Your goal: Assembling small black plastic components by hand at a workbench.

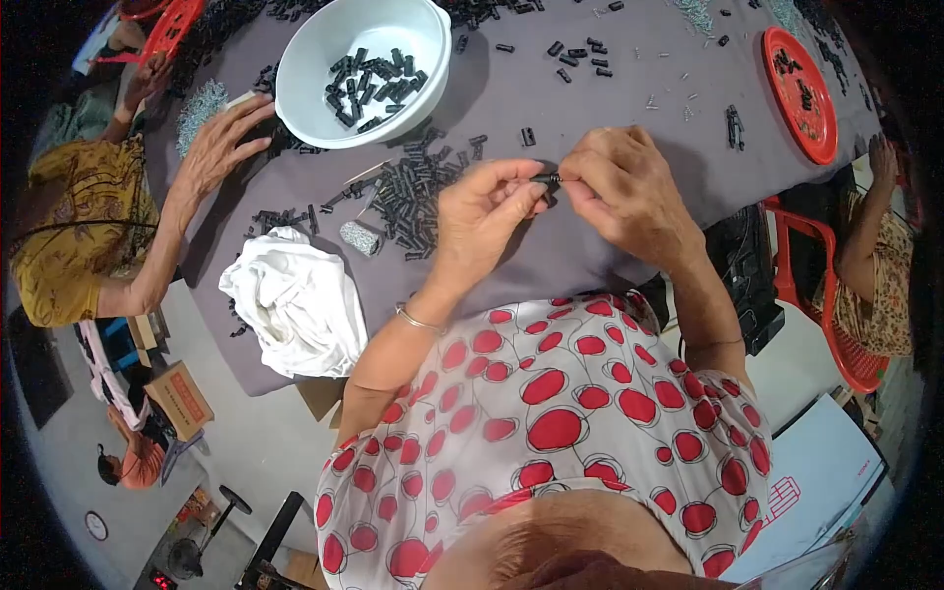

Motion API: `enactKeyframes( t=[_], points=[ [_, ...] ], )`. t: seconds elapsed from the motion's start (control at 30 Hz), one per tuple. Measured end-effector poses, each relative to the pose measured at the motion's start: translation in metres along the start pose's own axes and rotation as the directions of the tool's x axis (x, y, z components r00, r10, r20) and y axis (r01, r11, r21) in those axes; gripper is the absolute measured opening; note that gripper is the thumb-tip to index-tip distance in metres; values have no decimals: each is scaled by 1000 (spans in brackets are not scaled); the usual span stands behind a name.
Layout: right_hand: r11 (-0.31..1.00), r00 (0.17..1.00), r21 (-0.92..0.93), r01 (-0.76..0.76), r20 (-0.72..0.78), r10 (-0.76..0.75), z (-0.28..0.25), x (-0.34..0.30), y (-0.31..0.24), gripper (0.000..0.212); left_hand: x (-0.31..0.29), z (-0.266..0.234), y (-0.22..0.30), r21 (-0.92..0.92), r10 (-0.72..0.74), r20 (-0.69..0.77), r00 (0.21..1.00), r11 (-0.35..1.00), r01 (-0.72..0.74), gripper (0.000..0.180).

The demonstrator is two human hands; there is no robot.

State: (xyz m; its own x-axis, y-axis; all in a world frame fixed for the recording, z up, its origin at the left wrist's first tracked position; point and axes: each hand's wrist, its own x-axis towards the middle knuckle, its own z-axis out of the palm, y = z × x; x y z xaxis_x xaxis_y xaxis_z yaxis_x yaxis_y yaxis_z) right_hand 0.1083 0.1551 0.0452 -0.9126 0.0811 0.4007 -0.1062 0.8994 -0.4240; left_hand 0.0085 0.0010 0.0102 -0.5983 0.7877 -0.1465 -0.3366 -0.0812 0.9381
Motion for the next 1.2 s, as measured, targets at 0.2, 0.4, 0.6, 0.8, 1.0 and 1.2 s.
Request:
enactKeyframes(
  t=[0.2, 0.4, 0.6, 0.8, 1.0, 1.2],
  points=[
    [1000, 999, 1, 4, 43, -4, 1, 1, 1, 17, 0, -1, -2, 7, -13, 4, 1000, 1000, 13, 21],
    [947, 985, 282, -158, -18, 169, -7, 7, -2, 20, 6, -5, 2, -251, -138, 106, 985, 954, 161, 19],
    [836, 979, 509, -205, 95, 182, -11, 9, 0, 22, 4, -8, 8, -325, -212, 179, 961, 909, 261, 19],
    [818, 988, 559, -134, 141, 66, -13, 8, 0, 17, 3, -12, 4, -375, -323, 335, 885, 816, 440, 21],
    [765, 985, 630, -132, 168, 31, -17, 6, -1, 18, 0, -10, 3, -351, -307, 413, 857, 815, 461, 22],
    [494, 989, 863, -109, 142, -30, 2, 19, 26, 14, -4, -10, 18, -180, -282, 602, 747, 864, 470, 13]
  ],
)
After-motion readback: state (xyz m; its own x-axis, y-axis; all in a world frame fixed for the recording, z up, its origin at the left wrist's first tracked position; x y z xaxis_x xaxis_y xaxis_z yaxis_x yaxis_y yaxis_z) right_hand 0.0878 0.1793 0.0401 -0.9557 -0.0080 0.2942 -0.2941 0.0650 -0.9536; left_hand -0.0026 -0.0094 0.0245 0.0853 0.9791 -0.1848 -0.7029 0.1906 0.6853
